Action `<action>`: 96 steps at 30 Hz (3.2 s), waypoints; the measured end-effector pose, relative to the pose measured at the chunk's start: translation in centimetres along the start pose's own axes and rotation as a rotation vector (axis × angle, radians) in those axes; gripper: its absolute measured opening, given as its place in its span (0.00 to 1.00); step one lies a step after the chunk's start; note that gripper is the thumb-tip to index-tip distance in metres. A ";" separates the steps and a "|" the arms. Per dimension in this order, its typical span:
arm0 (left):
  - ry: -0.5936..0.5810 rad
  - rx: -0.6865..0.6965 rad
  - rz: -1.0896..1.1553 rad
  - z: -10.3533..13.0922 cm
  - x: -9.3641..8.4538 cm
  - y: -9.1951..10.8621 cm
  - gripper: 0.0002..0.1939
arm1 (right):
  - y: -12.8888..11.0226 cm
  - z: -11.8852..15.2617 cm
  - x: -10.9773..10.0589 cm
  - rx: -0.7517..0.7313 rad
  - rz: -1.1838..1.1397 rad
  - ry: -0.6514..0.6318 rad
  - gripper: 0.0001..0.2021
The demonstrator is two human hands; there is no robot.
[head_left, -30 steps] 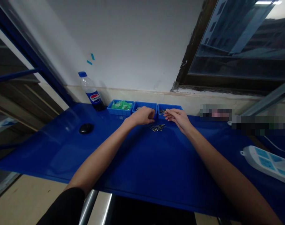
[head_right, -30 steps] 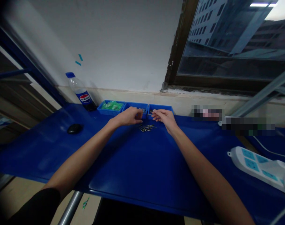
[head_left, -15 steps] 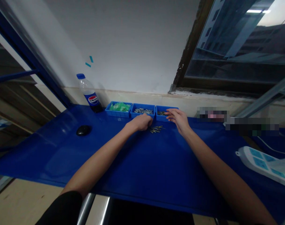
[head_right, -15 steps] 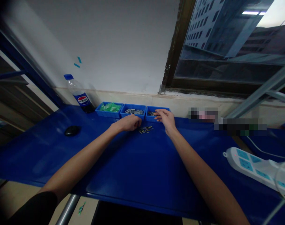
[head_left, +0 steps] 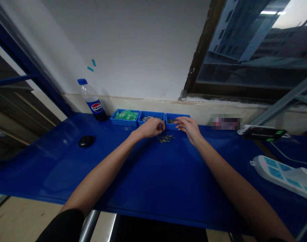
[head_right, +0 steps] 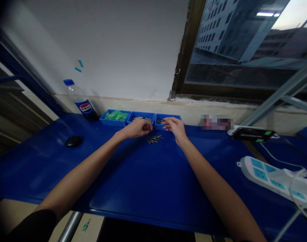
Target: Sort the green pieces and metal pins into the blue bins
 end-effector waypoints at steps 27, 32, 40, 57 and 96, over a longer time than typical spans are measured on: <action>0.249 -0.209 0.444 -0.4 0.3 0.2 0.21 | 1.3 0.7 1.1 0.144 -0.143 -0.301 0.14; 0.150 -0.150 0.151 -0.2 0.2 0.0 0.17 | 1.2 -0.2 0.2 0.070 -0.129 -0.156 0.16; -0.178 0.020 -0.043 0.1 2.3 -0.3 0.17 | 0.6 -0.2 -0.5 -0.024 -0.088 0.005 0.20; -0.094 0.049 -0.051 0.0 1.3 -0.8 0.16 | 0.5 0.0 0.0 0.031 -0.063 0.000 0.13; 0.203 -0.130 0.652 -0.6 0.0 -1.0 0.16 | 1.4 0.4 0.8 0.126 -0.151 -0.274 0.15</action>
Point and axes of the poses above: each hand's wrist, its own z-axis away from the middle knuckle, its own x-axis out of the palm, y = z × x, the point moved 3 cm from there along -z, towards the middle knuckle, and after that the axes turned 13 degrees about -z, right-handed, at the moved point
